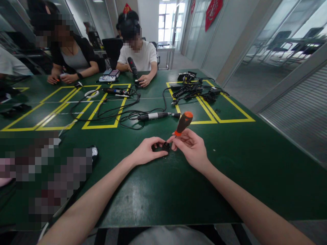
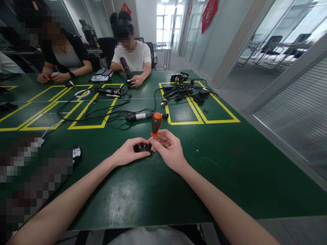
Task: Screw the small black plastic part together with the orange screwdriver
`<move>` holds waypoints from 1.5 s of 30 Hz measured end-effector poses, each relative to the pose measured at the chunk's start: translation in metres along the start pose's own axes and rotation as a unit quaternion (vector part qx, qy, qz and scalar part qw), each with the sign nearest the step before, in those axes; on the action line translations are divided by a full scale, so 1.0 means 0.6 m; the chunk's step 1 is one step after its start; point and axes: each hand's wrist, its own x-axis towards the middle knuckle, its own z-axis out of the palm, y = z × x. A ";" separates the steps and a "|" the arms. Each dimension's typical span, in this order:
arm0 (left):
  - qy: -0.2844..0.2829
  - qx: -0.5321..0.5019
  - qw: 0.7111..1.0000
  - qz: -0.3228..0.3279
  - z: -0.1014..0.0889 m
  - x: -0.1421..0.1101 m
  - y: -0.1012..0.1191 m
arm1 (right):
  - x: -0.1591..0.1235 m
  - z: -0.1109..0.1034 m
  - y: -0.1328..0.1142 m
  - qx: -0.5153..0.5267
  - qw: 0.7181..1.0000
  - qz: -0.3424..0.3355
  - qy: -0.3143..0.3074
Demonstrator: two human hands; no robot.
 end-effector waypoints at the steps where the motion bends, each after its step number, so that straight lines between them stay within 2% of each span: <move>1: 0.000 0.001 1.000 0.001 0.000 0.000 -0.001 | 0.001 0.000 -0.001 -0.007 1.000 -0.002 0.002; 6: -0.001 0.000 1.000 0.004 0.000 0.001 -0.002 | 0.006 -0.003 -0.009 -0.048 0.998 -0.035 0.012; 11: 0.003 0.002 1.000 0.007 0.000 0.001 -0.001 | 0.008 -0.005 -0.007 -0.036 0.999 -0.005 0.007; 16: 0.003 0.005 1.000 0.003 -0.001 0.001 -0.001 | 0.008 -0.004 -0.005 -0.014 1.000 -0.006 -0.008; 24: 0.004 0.005 1.000 0.003 -0.001 0.001 0.000 | 0.011 -0.008 -0.009 -0.017 0.999 0.030 0.034; 30: 0.003 0.005 1.000 0.005 0.000 0.000 -0.001 | 0.010 -0.006 -0.007 0.007 0.999 0.034 -0.010; 38: 0.006 0.002 1.000 0.012 0.001 0.001 -0.004 | 0.011 -0.007 -0.006 -0.025 1.000 0.016 -0.005; 45: 0.004 0.000 1.000 0.000 0.000 0.001 -0.002 | 0.008 -0.003 -0.003 0.014 0.999 0.026 -0.028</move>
